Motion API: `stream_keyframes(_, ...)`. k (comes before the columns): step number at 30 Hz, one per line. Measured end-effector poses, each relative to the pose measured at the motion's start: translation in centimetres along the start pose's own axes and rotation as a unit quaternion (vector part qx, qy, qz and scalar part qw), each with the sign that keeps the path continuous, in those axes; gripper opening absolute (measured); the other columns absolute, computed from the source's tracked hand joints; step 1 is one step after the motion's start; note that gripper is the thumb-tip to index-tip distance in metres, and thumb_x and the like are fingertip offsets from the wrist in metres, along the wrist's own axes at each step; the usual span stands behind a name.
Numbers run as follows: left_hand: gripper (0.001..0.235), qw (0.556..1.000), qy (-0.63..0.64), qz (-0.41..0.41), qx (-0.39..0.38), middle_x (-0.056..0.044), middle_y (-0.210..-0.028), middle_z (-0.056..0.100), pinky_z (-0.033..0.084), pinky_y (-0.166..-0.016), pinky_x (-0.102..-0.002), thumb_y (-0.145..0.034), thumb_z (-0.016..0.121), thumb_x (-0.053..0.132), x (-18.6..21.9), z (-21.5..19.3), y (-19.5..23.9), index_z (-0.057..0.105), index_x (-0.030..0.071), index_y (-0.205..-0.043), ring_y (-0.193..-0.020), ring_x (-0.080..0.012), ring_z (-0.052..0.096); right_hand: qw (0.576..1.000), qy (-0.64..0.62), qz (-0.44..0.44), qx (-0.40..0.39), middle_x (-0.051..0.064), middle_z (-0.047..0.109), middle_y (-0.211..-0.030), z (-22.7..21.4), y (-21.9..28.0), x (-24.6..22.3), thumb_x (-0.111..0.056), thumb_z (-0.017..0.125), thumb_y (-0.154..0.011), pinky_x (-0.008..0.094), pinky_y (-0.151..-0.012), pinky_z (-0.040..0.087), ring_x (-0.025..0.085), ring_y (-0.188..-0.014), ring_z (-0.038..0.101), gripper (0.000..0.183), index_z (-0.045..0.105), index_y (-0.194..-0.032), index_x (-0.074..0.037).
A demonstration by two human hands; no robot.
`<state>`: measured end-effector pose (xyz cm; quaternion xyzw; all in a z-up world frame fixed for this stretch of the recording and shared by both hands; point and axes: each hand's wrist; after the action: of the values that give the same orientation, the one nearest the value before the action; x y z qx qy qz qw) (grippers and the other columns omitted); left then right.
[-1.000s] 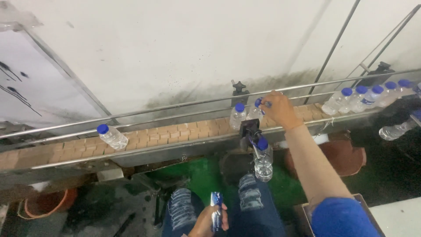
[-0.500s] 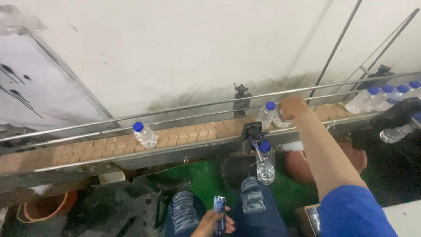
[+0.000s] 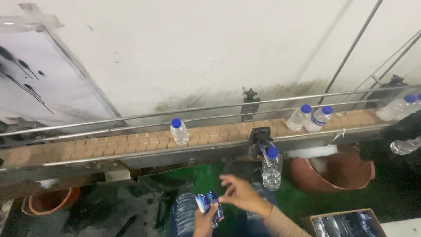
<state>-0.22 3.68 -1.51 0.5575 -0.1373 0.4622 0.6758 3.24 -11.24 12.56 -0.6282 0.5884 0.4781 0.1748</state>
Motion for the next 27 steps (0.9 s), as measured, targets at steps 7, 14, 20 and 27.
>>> stream_keyframes(7, 0.026, 0.997, 0.05, 0.001, 0.052, -0.021, -0.082, 0.063, 0.055, -0.049, -0.039, -0.077, 0.067, 0.011, -0.5, -1.5, -0.8, 0.062, -0.007, -0.095, -0.069, -0.0288, 0.061, 0.981, -0.188, -0.036, 0.021, 0.001, 0.07, -0.067, 5.8, -2.2, 4.5, -0.01, 0.081, -0.069, 0.02, -0.06, 0.049, 0.006, -0.059, 0.061, 0.011, 0.07, -0.068, -0.009)
stream_keyframes(14, 0.025, 0.997, 0.054, 0.022, 0.045, -0.024, -0.061, 0.059, 0.05, -0.044, -0.037, -0.083, 0.062, 0.012, 0.8, -1.1, 0.1, 0.06, -0.012, -0.091, -0.044, -0.0305, 0.056, 0.957, -0.264, -0.093, -0.07, 0.008, 0.069, -0.072, 3.4, -0.7, -0.1, -0.002, 0.072, -0.075, 0.026, -0.06, 0.053, 0.015, -0.06, 0.064, 0.005, 0.067, -0.074, -0.003)
stream_keyframes(20, 0.034, 0.987, 0.044, -0.047, -0.147, -0.015, -0.056, 0.052, 0.037, -0.034, -0.03, -0.09, 0.048, 0.029, 0.7, -0.4, 0.4, 0.052, -0.004, -0.095, -0.037, -0.0216, 0.046, 0.975, -0.196, -0.034, 0.097, 0.001, 0.071, -0.075, -0.8, -4.5, -2.6, -0.02, 0.064, -0.08, 0.039, -0.092, 0.046, 0.015, -0.077, 0.067, 0.011, 0.068, -0.072, -0.014)
stream_keyframes(27, 0.035, 0.954, 0.057, -0.144, -0.257, -0.018, -0.074, 0.056, 0.045, -0.057, -0.038, -0.087, 0.043, 0.021, 0.0, -1.3, 1.6, 0.052, -0.004, -0.111, -0.055, -0.0294, 0.055, 0.927, 0.261, -0.087, 0.256, 0.006, 0.059, -0.108, -13.3, -12.4, -5.7, -0.028, 0.061, -0.083, 0.043, -0.089, 0.042, 0.027, -0.111, 0.051, 0.02, 0.069, -0.087, -0.011)
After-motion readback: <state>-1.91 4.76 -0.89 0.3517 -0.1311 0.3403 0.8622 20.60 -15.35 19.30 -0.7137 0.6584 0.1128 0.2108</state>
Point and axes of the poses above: each hand's wrist, its own y-axis away from the middle knuckle, its own z-axis out of the palm, x = y × z
